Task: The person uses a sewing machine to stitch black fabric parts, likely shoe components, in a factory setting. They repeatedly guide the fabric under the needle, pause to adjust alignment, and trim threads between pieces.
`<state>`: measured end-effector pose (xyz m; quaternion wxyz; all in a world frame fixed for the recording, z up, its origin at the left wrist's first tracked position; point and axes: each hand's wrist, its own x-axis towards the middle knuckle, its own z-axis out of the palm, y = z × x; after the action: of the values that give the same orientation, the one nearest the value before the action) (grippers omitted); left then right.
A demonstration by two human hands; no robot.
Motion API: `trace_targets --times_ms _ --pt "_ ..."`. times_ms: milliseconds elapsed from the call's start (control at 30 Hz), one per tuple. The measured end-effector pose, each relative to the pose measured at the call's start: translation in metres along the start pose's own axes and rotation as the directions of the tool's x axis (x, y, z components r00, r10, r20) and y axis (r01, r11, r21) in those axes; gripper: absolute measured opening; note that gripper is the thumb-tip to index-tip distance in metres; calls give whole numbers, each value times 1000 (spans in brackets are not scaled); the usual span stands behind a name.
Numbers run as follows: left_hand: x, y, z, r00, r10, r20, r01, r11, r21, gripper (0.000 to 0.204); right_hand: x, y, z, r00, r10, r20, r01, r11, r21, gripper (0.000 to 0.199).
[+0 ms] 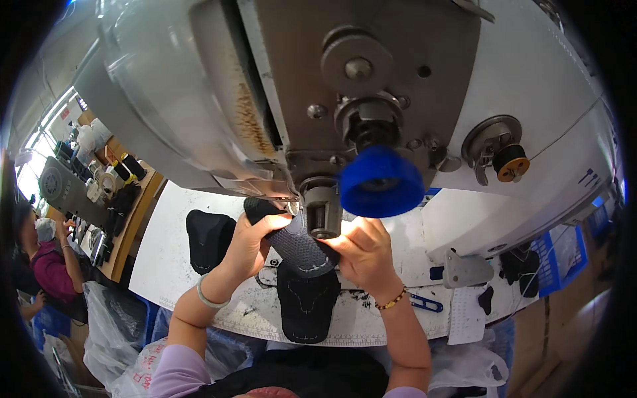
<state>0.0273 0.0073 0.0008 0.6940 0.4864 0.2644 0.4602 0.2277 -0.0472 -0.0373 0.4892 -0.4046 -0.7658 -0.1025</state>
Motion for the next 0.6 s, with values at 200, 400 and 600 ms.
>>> trace_targets --times_ms 200,400,600 --pt "10 -4 -12 998 -68 -14 65 989 -129 18 13 -27 4 986 -158 -58 135 949 -283 34" --pt "10 -11 -16 999 -53 -12 51 993 -111 18 5 -19 6 995 -78 -59 65 979 -191 36" --pt "5 -7 -12 1000 0 3 1 999 -43 19 5 -13 10 989 -70 -132 65 997 -44 41"
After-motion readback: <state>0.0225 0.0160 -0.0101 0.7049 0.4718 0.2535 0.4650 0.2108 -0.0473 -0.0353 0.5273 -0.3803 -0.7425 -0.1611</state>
